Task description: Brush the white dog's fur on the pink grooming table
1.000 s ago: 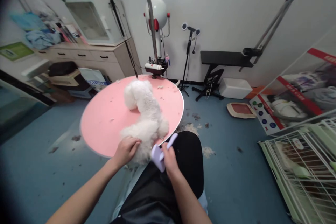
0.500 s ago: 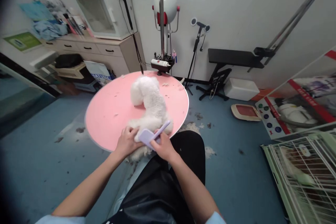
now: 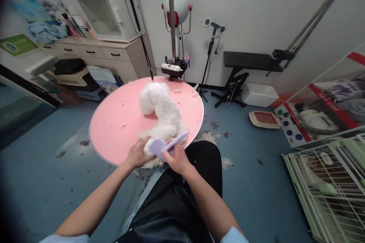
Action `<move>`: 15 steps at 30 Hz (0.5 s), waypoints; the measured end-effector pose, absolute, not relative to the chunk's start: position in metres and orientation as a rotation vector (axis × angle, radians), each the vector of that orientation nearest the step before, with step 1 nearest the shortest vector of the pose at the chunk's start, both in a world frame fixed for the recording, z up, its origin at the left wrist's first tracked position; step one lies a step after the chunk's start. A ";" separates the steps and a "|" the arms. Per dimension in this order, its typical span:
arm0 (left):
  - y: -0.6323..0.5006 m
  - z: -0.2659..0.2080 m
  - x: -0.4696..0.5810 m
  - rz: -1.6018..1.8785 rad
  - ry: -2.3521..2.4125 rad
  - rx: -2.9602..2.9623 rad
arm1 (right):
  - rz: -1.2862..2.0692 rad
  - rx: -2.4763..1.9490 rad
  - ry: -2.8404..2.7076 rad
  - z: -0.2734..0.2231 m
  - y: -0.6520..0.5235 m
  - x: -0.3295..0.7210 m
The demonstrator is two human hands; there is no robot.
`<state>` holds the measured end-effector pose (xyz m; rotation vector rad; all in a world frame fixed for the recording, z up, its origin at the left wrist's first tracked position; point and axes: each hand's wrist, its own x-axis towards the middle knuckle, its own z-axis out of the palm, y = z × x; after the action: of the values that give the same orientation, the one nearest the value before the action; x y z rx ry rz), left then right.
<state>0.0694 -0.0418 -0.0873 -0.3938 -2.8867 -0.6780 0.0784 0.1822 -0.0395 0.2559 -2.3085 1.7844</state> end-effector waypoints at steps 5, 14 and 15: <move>-0.042 -0.087 0.069 -0.662 -2.869 -0.392 | 1.611 -0.028 -2.161 -0.039 0.184 0.080; -0.044 -0.087 0.065 -0.708 -2.924 -0.420 | 1.518 0.052 -2.223 -0.033 0.188 0.078; -0.044 -0.087 0.065 -0.712 -2.927 -0.426 | 1.559 0.120 -2.278 -0.032 0.188 0.079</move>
<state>0.0651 -0.0442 -0.0875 -0.4257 -2.9270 -0.7118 0.0789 0.1884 -0.0320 0.1204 -2.2784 1.5593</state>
